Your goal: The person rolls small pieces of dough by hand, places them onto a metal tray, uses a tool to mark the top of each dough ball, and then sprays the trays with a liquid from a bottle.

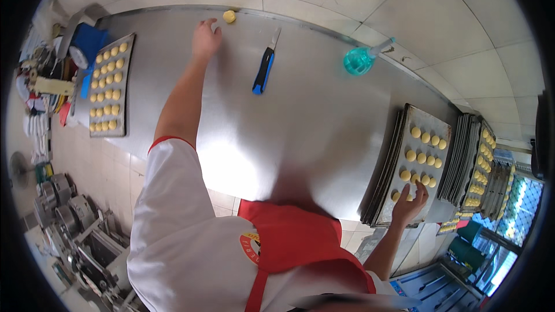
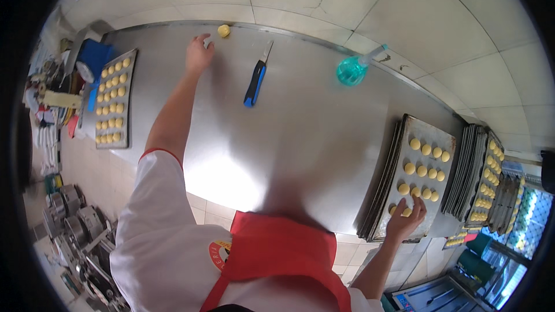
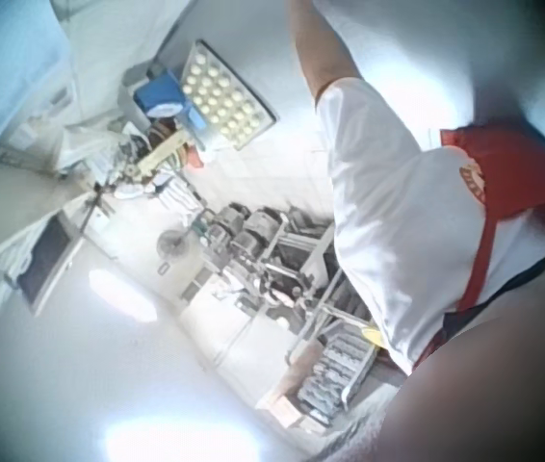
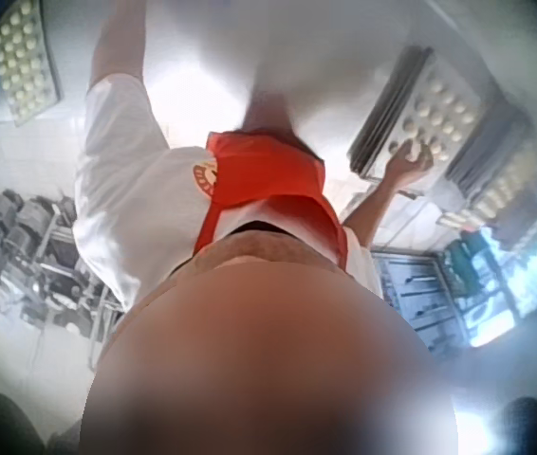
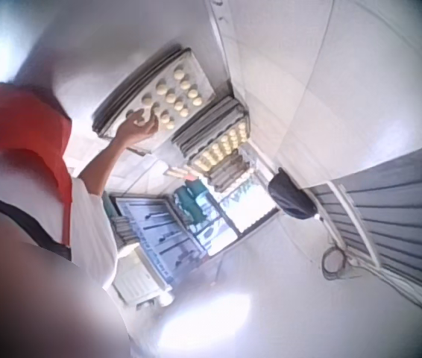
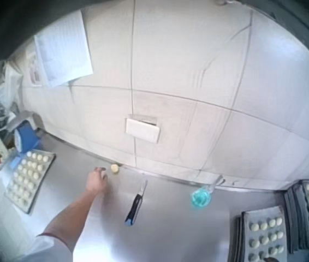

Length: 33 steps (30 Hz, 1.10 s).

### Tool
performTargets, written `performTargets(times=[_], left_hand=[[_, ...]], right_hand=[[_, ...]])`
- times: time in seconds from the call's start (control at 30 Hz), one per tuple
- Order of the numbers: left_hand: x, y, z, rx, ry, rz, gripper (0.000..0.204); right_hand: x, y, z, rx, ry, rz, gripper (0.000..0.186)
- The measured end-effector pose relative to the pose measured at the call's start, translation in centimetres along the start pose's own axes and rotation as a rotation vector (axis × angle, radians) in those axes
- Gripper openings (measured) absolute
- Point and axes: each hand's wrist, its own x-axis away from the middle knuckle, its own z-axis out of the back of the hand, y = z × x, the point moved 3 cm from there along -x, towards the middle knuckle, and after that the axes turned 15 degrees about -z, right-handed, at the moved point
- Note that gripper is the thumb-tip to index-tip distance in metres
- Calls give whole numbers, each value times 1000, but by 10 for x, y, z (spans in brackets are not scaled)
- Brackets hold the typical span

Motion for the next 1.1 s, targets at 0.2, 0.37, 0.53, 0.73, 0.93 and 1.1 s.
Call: performTargets(times=[0.2, 0.37, 0.53, 0.73, 0.93, 1.1], left_hand=[[-57, -20, -52, 25, -143, -113, 36], [43, 128, -12, 971, -78, 87, 27], [280, 256, 21, 1279, -239, -242, 27], [363, 218, 77, 595, -28, -315, 54], [386, 146, 88, 24, -106, -172, 59], [393, 152, 89, 4, -156, -154, 61]], right_hand=[[51, -95, -19, -174, -236, -5, 24], [94, -213, -59, -544, -504, 122, 28], [150, -250, -93, -1063, -994, -124, 40], [145, -112, -76, -444, -808, 374, 28], [201, -62, -122, -160, -546, 1021, 13], [170, -129, -147, -244, -523, 1036, 17]])
